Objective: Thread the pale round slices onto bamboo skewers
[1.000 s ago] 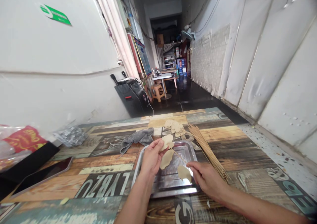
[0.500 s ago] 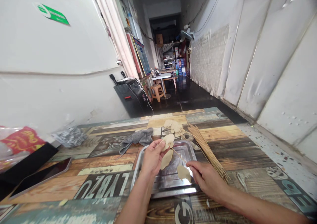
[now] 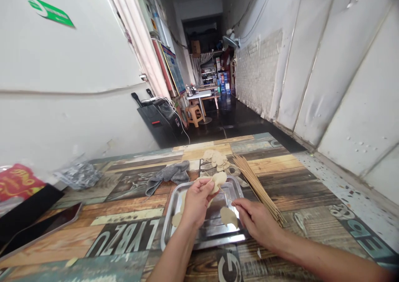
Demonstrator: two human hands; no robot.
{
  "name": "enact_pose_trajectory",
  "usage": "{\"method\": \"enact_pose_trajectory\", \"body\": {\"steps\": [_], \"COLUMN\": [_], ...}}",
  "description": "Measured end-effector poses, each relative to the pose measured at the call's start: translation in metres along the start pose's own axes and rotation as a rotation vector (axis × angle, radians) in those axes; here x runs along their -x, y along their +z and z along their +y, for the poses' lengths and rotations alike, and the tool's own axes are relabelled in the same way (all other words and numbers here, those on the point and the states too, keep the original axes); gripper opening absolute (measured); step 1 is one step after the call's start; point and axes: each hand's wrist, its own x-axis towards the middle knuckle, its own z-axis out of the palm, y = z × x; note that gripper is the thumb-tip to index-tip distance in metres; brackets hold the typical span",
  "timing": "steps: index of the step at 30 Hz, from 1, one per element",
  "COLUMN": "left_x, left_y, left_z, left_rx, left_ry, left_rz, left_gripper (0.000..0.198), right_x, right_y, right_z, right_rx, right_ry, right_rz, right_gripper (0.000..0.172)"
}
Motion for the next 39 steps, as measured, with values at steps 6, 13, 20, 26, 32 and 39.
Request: {"method": "enact_pose_trajectory", "body": {"steps": [6,13,20,26,32,39], "left_x": [0.011,0.016,0.001,-0.003,0.009,-0.005], "left_y": [0.013,0.02,-0.002,-0.016,-0.015,-0.021], "left_z": [-0.012,-0.024,0.005,0.012,0.004,0.006], "left_rx": [-0.055,-0.044,0.056,-0.597,-1.308,-1.619], "left_ry": [-0.073,-0.131,-0.052,0.267,0.275,0.35], "left_rz": [-0.062,-0.119,-0.015,0.053,-0.572,-0.002], "left_gripper": [0.039,0.035,0.031,0.033,0.029,0.023], "right_x": [-0.004,-0.008,-0.008,-0.009,-0.01,-0.011], "right_y": [-0.003,0.001,-0.004,-0.012,-0.015,-0.014], "right_z": [-0.002,0.005,-0.001,0.001,0.003,0.008], "right_rx": [-0.037,-0.208,-0.209,-0.213,-0.276,-0.303], "right_ry": [0.026,0.123,0.09,0.086,0.097,0.107], "right_rz": [0.033,0.106,0.047,0.217,0.289,0.269], "right_gripper": [0.03,0.026,0.026,0.026,0.025,0.02]}}
